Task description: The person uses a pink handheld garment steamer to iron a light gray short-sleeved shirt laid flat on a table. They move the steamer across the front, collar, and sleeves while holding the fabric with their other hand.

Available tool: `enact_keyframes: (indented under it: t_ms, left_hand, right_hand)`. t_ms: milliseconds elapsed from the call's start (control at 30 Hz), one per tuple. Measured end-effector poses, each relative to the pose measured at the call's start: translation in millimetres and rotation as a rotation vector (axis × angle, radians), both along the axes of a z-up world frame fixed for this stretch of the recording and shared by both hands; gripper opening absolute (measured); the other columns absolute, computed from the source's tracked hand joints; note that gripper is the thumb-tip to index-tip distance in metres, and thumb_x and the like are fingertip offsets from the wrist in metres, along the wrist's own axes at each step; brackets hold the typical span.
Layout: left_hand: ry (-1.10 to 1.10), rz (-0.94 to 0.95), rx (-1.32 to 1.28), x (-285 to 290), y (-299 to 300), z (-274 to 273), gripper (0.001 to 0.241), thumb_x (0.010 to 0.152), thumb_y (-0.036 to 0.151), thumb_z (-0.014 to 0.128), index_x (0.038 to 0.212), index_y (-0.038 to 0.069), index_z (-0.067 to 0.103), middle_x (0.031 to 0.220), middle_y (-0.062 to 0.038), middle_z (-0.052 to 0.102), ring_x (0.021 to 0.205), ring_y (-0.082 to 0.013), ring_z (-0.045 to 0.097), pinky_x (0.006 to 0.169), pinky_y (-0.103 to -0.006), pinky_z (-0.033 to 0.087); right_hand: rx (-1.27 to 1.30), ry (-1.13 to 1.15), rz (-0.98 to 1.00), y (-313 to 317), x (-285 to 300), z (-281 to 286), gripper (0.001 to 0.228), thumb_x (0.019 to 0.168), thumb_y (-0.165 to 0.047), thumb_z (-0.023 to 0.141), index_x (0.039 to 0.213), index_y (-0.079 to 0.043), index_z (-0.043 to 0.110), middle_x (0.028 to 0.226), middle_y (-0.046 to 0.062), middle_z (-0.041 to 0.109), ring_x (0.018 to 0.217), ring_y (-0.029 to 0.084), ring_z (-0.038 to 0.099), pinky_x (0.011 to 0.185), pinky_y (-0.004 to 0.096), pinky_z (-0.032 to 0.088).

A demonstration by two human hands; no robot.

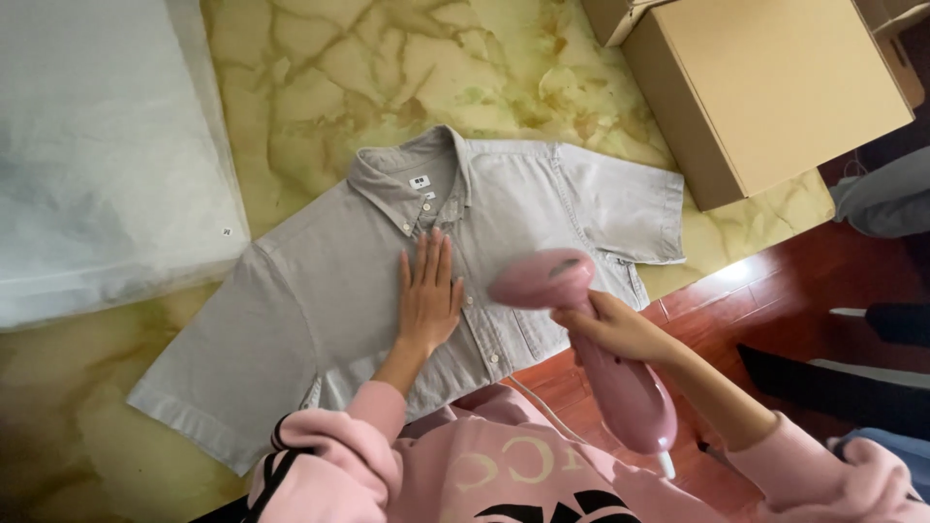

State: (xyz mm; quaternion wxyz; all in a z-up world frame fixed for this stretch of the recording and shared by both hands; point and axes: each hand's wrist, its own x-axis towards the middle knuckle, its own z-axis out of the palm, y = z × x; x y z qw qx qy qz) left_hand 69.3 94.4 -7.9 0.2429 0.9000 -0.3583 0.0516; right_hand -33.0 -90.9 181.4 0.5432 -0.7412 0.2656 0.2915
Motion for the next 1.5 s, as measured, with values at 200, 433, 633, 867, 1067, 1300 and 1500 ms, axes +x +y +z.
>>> enact_keyframes:
  t_ms: [200, 433, 633, 867, 1067, 1300, 1500]
  left_hand:
    - [-0.029, 0.002, 0.092, 7, 8, -4, 0.050, 0.093, 0.032, 0.026, 0.139, 0.015, 0.023, 0.147, -0.007, 0.015, 0.135, -0.0276, 0.008, 0.106, -0.0527, 0.001]
    - [-0.057, -0.001, 0.095, 8, 5, -6, 0.051, 0.090, 0.031, 0.031, 0.140, 0.022, 0.022, 0.146, -0.005, 0.018, 0.135, -0.0284, 0.011, 0.105, -0.0548, 0.004]
    - [-0.021, -0.008, 0.112, 9, 6, 0, 0.050, 0.092, 0.033, 0.026, 0.140, 0.022, 0.020, 0.146, -0.003, 0.017, 0.134, -0.0276, 0.011, 0.106, -0.0533, 0.000]
    - [0.003, -0.005, 0.117, 9, 6, 1, 0.048, 0.093, 0.034, 0.024, 0.140, 0.023, 0.020, 0.146, -0.002, 0.016, 0.135, -0.0262, 0.008, 0.106, -0.0523, -0.002]
    - [0.006, -0.015, 0.121, 8, 7, 5, 0.049, 0.093, 0.034, 0.025, 0.140, 0.022, 0.021, 0.146, -0.003, 0.018, 0.135, -0.0275, 0.009, 0.106, -0.0525, -0.001]
    - [-0.026, -0.004, 0.133, 9, 6, -2, 0.050, 0.091, 0.034, 0.027, 0.140, 0.022, 0.021, 0.146, -0.004, 0.018, 0.134, -0.0323, 0.008, 0.105, -0.0573, 0.001]
    - [-0.038, -0.002, 0.160, 8, 5, 0, 0.051, 0.090, 0.035, 0.028, 0.139, 0.022, 0.022, 0.146, -0.004, 0.017, 0.134, -0.0340, 0.009, 0.104, -0.0588, 0.001]
  right_hand:
    - [-0.044, 0.017, -0.022, 17, 37, 3, 0.029, 0.078, -0.028, 0.057, 0.073, 0.000, 0.053, 0.058, 0.020, 0.064, 0.050, 0.026, 0.067, 0.036, 0.029, 0.050]
    - [-0.090, -0.066, -0.148, 5, 76, -12, 0.033, 0.079, -0.032, 0.057, 0.071, -0.001, 0.052, 0.055, 0.020, 0.062, 0.047, 0.027, 0.065, 0.037, 0.033, 0.051]
    - [-0.073, -0.126, -0.277, -9, 113, -24, 0.041, 0.080, -0.036, 0.057, 0.080, 0.004, 0.050, 0.061, 0.023, 0.058, 0.051, 0.032, 0.063, 0.044, 0.038, 0.052]
    - [-0.086, -0.185, -0.325, -16, 145, -27, 0.046, 0.079, -0.038, 0.059, 0.086, 0.006, 0.049, 0.065, 0.024, 0.059, 0.054, 0.032, 0.064, 0.048, 0.042, 0.054]
    - [-0.075, -0.125, -0.279, -27, 129, -13, 0.048, 0.079, -0.035, 0.059, 0.094, 0.010, 0.049, 0.070, 0.027, 0.057, 0.059, 0.035, 0.063, 0.052, 0.044, 0.053]
    - [-0.140, 0.061, -0.153, -40, 62, 30, 0.040, 0.078, -0.028, 0.055, 0.087, 0.011, 0.054, 0.064, 0.028, 0.059, 0.054, 0.037, 0.063, 0.045, 0.042, 0.052]
    - [-0.071, 0.104, -0.198, -59, 38, 15, 0.034, 0.076, -0.024, 0.058, 0.077, 0.010, 0.054, 0.058, 0.027, 0.057, 0.049, 0.037, 0.062, 0.047, 0.045, 0.053]
